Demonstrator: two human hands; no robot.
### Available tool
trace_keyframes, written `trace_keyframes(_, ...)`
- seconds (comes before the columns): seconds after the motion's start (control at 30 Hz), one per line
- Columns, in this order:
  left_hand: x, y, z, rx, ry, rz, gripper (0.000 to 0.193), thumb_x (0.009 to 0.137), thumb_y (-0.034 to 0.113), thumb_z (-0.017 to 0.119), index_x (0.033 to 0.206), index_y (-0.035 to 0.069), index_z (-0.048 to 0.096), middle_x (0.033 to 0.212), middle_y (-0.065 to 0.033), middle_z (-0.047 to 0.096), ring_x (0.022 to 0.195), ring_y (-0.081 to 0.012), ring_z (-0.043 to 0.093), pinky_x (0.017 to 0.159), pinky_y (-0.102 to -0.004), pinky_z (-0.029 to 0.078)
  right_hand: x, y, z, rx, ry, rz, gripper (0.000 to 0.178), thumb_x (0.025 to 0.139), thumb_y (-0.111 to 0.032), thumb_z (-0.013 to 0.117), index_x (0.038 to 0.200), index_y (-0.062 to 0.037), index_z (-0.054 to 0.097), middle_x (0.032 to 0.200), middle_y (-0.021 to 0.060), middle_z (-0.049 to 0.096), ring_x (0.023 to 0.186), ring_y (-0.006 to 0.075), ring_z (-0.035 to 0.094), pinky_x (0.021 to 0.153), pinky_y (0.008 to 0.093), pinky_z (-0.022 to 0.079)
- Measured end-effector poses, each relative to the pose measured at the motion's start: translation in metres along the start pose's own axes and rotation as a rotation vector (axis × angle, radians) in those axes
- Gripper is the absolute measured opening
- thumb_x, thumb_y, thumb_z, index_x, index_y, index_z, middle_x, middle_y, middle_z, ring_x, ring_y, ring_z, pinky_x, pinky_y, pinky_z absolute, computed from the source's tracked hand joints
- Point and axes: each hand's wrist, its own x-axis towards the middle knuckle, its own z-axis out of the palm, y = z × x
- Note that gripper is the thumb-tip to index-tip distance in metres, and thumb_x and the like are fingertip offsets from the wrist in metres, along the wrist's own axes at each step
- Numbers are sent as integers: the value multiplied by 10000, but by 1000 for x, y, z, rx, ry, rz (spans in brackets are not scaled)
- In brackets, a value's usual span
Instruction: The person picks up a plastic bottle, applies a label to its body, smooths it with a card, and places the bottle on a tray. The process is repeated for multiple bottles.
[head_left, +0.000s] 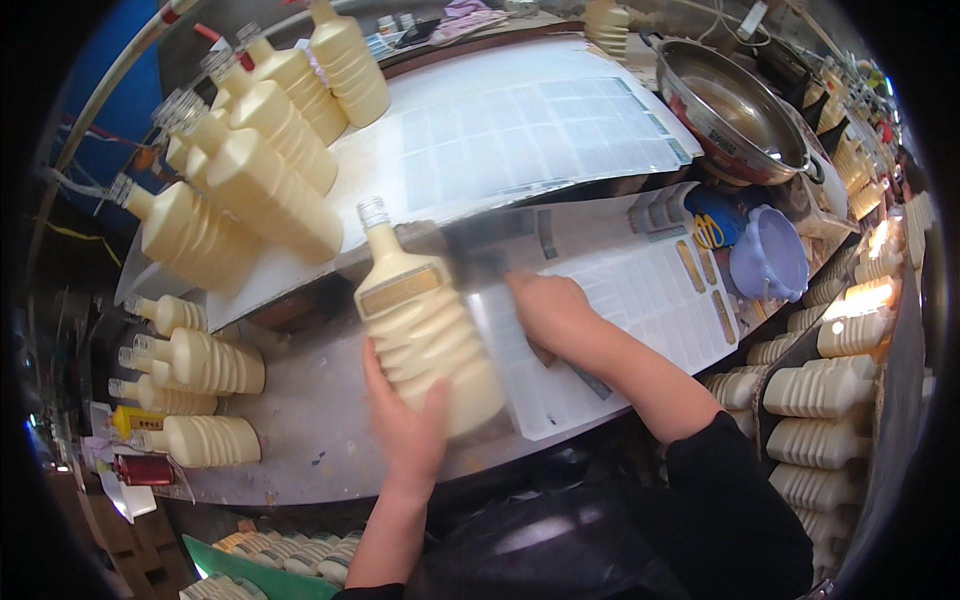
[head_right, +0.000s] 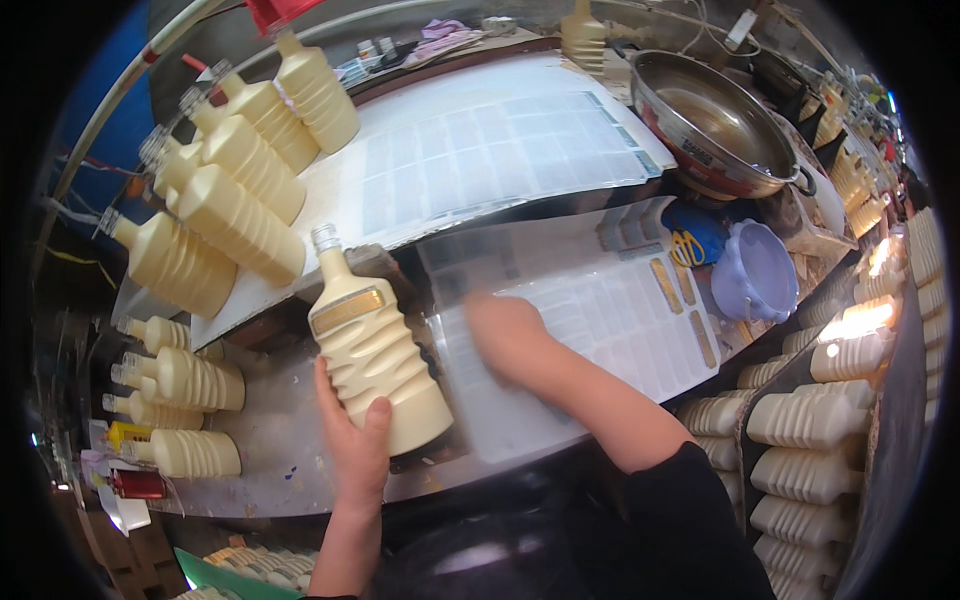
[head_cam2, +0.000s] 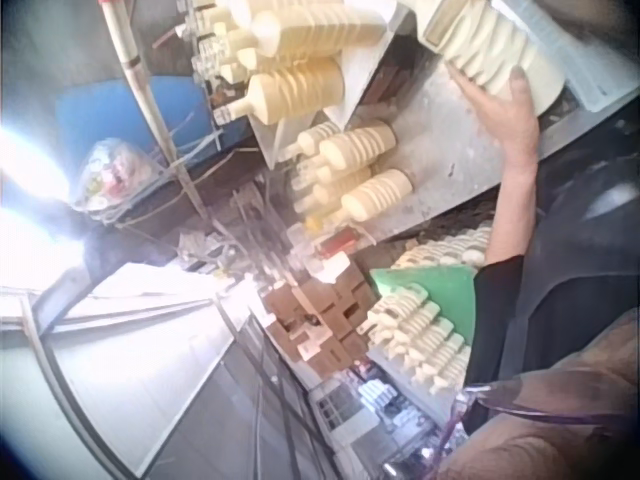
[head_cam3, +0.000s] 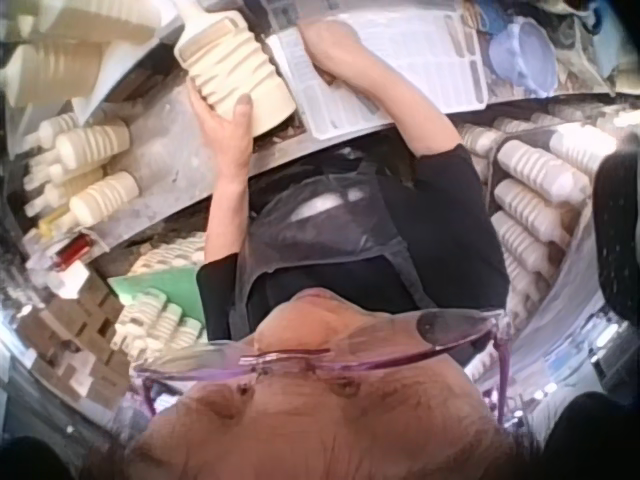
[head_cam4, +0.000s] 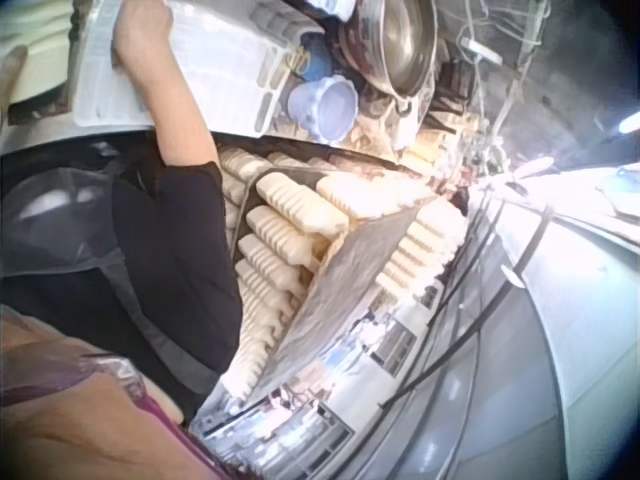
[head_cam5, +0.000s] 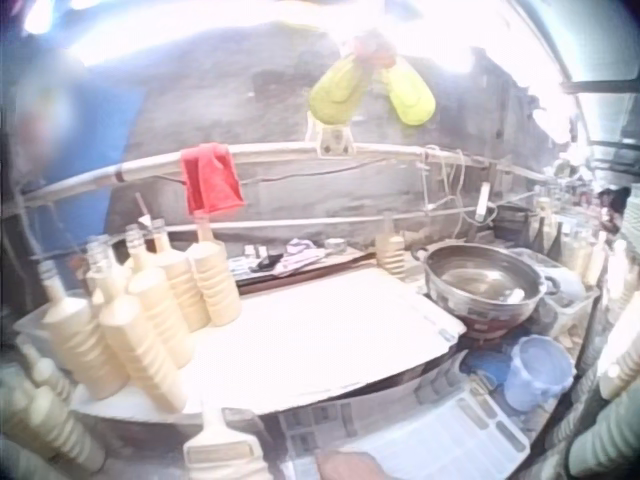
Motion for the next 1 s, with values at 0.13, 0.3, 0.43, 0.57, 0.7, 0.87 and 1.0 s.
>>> trace_keyframes(0.13,2,-11,1,22,13,45,912,806,102,733,1574,-12,254,1452,-242,482,1322,-331,522,1115,-427,419,-44,-19,-4,15,-148,67,476,880,-89,537,1335,49,545,975,237,713,834,426,688,773,506,550)
trace_keyframes(0.3,1,1,-1,52,12,41,908,811,117,731,1574,-9,256,1440,-237,493,1313,-336,527,1113,-425,419,-93,-12,-2,137,28,73,403,903,-119,541,1278,4,624,938,222,717,821,420,684,757,504,547)
trace_keyframes(0.43,1,-6,0,65,30,82,877,837,122,708,1577,-5,254,1460,-231,481,1312,-337,524,1112,-421,416,-130,6,-5,38,265,89,314,862,-86,585,1150,-36,700,881,172,702,744,367,687,678,449,560)
trace_keyframes(0.57,-4,-10,1,-81,14,33,827,891,130,650,1592,2,230,1516,-225,435,1365,-319,466,1164,-405,340,-172,20,-1,25,384,-24,281,829,-59,630,1101,-40,700,932,126,689,703,337,685,630,417,563)
trace_keyframes(0.7,-14,-7,3,-82,32,16,788,912,116,597,1596,3,223,1567,-215,365,1429,-314,386,1198,-408,276,-180,49,-2,-29,525,30,237,857,-54,633,1085,-32,694,1085,109,696,777,320,702,658,414,575)
trace_keyframes(0.87,-20,-5,8,-78,39,61,733,934,121,519,1592,-10,226,1574,-217,351,1439,-318,375,1206,-411,262,-136,111,-10,-152,639,207,301,876,-51,602,1168,-19,663,1223,135,673,900,338,715,767,437,587)
trace_keyframes(1.0,-20,-14,8,-69,65,101,740,950,191,536,1587,-25,229,1579,-224,346,1442,-320,372,1207,-420,264,-80,153,-13,-148,526,305,376,891,-64,540,1256,-32,627,1408,147,592,1031,353,689,879,451,557)
